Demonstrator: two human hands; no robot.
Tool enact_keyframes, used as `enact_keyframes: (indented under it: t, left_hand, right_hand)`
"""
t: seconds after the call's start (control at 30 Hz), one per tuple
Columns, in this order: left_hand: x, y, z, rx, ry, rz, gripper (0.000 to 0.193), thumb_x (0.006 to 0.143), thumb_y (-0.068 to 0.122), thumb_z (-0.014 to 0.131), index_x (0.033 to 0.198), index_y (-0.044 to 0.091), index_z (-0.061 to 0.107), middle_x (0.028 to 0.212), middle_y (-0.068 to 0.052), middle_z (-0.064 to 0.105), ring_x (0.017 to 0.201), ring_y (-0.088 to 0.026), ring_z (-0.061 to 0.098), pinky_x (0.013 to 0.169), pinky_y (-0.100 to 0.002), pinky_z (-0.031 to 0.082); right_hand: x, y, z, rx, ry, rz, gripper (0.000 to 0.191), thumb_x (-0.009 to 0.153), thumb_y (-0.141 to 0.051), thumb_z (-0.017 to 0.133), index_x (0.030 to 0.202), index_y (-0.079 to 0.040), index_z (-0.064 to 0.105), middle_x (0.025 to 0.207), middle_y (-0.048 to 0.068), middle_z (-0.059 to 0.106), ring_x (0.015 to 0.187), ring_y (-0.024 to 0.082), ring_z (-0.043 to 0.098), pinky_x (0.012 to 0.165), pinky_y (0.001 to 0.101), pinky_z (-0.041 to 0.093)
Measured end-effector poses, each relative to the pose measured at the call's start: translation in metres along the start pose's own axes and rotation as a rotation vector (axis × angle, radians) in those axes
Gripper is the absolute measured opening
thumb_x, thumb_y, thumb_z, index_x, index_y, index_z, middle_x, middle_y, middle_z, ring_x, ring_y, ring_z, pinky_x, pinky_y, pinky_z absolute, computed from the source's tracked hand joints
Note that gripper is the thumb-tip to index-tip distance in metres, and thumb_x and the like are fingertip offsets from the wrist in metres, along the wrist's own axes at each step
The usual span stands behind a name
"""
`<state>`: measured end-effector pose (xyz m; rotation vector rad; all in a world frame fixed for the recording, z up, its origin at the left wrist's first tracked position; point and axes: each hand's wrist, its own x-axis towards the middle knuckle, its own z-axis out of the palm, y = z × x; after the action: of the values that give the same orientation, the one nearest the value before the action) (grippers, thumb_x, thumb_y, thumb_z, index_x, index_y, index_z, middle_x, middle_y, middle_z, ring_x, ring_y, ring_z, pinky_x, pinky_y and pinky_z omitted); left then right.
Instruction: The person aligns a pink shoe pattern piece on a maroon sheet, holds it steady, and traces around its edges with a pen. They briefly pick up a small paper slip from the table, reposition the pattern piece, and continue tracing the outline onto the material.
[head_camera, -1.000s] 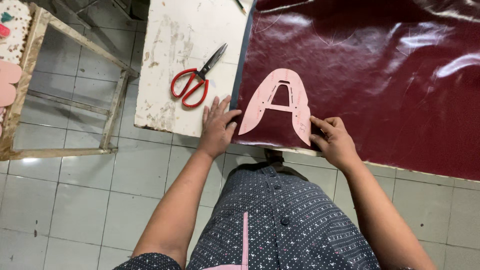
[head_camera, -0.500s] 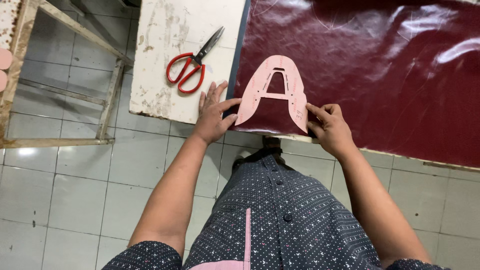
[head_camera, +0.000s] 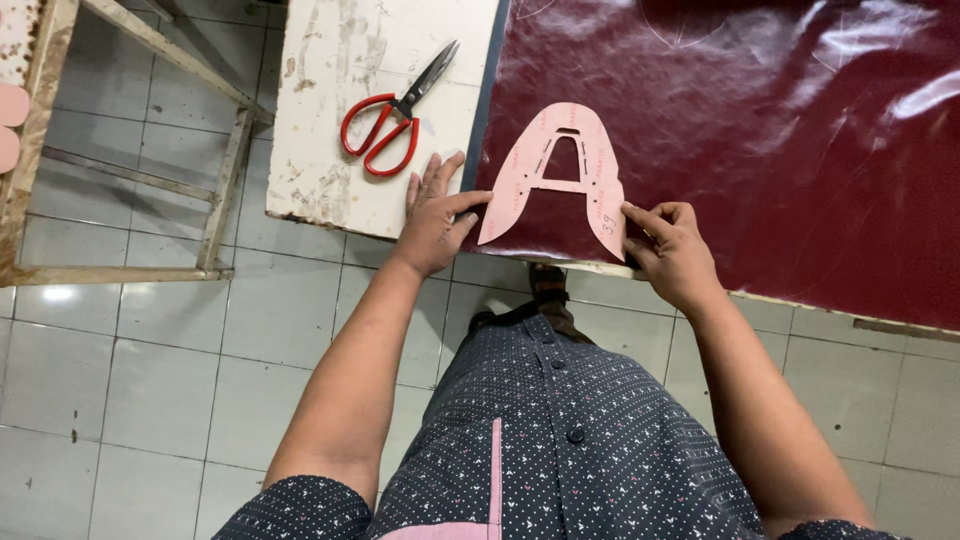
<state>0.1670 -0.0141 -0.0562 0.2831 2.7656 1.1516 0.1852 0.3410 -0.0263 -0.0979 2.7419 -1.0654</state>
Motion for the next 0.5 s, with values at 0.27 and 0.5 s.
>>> enact_keyframes:
  t: [0.27, 0.5]
  left_hand:
    - [-0.004, 0.008, -0.009, 0.024, -0.008, -0.010, 0.038, 0.080, 0.026, 0.081, 0.117, 0.029, 0.074, 0.165, -0.009, 0.029, 0.157, -0.033, 0.011, 0.125, -0.052, 0.000]
    - [-0.003, 0.018, -0.017, 0.052, -0.019, -0.031, 0.043, 0.079, 0.032, 0.083, 0.120, 0.031, 0.074, 0.167, -0.007, 0.029, 0.158, -0.031, 0.011, 0.126, -0.050, 0.001]
  right_hand:
    - [-0.007, -0.006, 0.009, -0.089, 0.046, 0.068, 0.052, 0.087, -0.019, 0.081, 0.136, -0.012, 0.067, 0.121, 0.011, 0.058, 0.096, 0.022, 0.065, 0.084, 0.0346, 0.055]
    - [0.001, -0.032, 0.026, 0.399, 0.056, 0.446, 0.045, 0.086, -0.022, 0.079, 0.122, 0.001, 0.066, 0.100, 0.009, 0.074, 0.083, 0.014, 0.069, 0.074, 0.0312, 0.056]
